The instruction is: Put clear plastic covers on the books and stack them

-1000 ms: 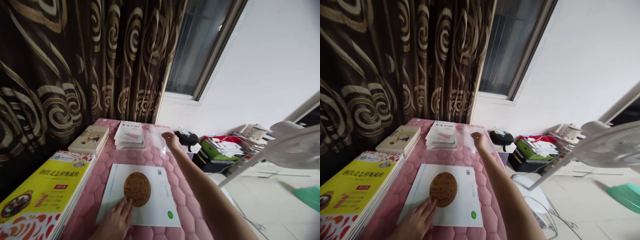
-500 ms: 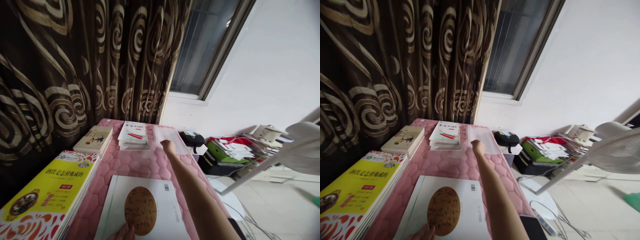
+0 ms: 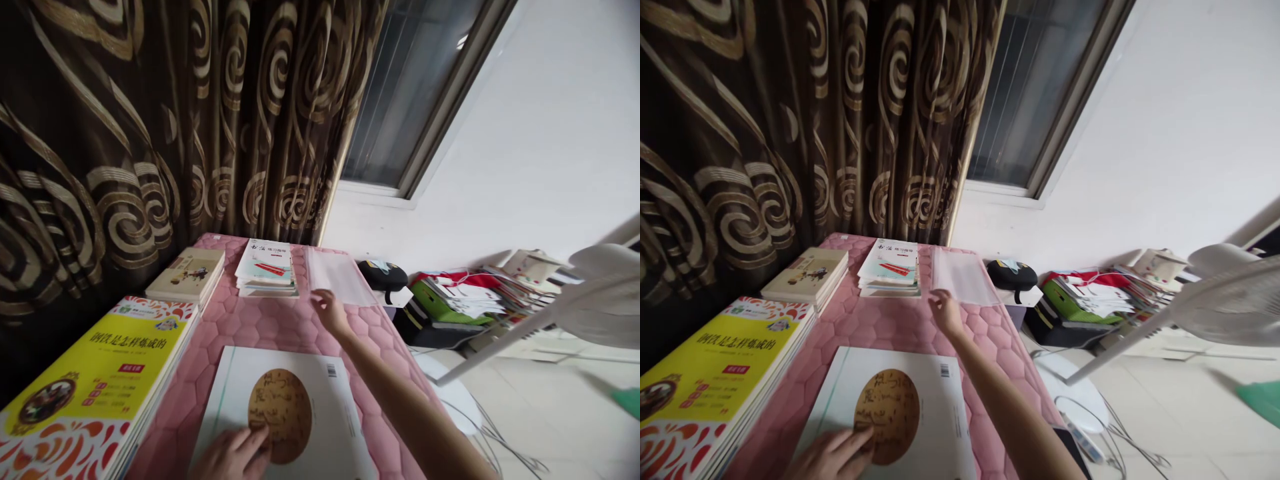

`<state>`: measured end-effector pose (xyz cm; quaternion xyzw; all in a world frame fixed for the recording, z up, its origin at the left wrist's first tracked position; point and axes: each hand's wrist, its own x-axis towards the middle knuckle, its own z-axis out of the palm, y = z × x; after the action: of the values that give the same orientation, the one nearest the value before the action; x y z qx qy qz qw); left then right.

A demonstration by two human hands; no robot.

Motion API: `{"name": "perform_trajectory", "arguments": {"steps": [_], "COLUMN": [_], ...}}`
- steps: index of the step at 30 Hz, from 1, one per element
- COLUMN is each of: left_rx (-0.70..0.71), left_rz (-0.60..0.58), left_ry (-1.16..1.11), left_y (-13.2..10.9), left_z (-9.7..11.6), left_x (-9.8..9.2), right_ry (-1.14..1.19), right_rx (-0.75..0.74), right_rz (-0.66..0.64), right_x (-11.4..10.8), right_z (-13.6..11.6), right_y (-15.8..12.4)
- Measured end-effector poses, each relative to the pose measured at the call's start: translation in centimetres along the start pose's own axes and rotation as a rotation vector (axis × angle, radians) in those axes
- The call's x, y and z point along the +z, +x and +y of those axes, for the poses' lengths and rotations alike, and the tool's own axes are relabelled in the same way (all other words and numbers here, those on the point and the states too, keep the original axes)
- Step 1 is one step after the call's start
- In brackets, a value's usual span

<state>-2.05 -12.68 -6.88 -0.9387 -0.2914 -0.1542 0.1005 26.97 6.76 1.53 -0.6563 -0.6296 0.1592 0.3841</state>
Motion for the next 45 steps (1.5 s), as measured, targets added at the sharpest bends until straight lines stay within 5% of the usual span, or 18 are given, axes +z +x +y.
{"name": "perform_trajectory", "arguments": {"steps": [6,12,19,37,45], "left_rx": [-0.107,-0.216,-0.236,-0.248,-0.518], "left_rz": [-0.198,-0.302,-0.323,-0.318,-0.201], "left_ry": [-0.196,-0.303,-0.374,-0.514,-0.571], "left_y": [0.6,1.4,1.6,0.4,0.5], "left_z": [0.4,1.0,0.6,-0.1,-2.2], "left_x": [-2.6,-4.8,-5.1,-5.6,-7.1], "right_ry": [0.008,-0.176,-0.135,-0.042,-0.002], "right_rx": [-0.444,-0.416,-0.387,-0.372,-0.274], "right_rz": [-0.574,-0.732,-0.747,-0.748,-0.623], "right_x": [-2.9,-6.4,-6.4,-7.5,-7.4], "right_z": [-1.2,-0.7,0.6,-1.3,-1.3], "right_y": [-14.9,-21.8,-23.2,-22.2,-21.5]}}
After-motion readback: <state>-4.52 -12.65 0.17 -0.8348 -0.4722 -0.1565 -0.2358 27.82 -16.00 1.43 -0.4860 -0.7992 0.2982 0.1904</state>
